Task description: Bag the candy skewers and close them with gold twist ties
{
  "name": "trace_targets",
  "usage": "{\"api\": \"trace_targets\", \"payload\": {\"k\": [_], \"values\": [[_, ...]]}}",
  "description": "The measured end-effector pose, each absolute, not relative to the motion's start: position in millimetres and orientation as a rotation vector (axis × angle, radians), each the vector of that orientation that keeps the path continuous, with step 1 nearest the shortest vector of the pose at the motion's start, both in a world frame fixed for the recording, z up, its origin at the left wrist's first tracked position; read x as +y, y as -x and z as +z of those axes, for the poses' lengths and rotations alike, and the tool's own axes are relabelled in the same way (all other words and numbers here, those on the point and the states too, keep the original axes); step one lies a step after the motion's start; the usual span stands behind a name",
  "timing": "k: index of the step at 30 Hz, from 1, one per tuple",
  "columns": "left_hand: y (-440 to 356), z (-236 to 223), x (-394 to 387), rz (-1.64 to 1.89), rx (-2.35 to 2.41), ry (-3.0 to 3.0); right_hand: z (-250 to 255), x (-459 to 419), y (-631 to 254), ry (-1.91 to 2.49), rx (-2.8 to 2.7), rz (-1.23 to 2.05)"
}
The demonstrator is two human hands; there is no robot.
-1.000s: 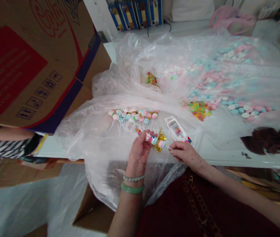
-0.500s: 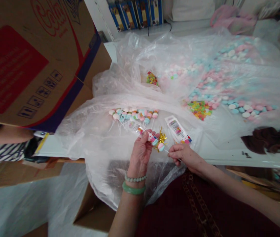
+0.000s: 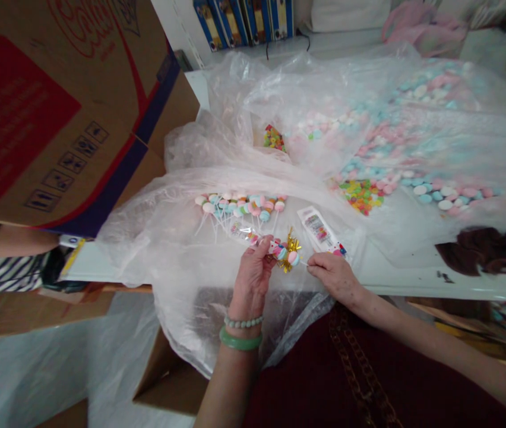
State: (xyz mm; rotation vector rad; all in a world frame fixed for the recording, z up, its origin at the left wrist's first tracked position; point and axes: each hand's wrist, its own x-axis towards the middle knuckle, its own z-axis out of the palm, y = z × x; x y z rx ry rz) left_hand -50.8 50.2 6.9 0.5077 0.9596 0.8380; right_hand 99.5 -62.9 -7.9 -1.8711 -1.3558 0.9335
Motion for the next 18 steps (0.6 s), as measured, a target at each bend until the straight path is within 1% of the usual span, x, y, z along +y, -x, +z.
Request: {"api": "trace_targets", "payload": {"k": [3,7,9,13,18], "values": [[50,6,49,0.839,0.938,-0.488,-6,-61,-98,1.749,-1.253,1.028],[50,4,50,0.832,0.943,-0.423,-2,-63,-95,1.521,-0.840,1.475],[50,3,50,0.847,0.934,-0.401,-3,-63,-96,1.410,-0.608,1.636],[50,2,51,0.860,0.899,-0.395,-6,-62,-102,1.209,-0.350,1.789],[51,-2,52,0.836,0.932,-0.390,-8,-62,-108,1.139,-0.276,1.847]]}}
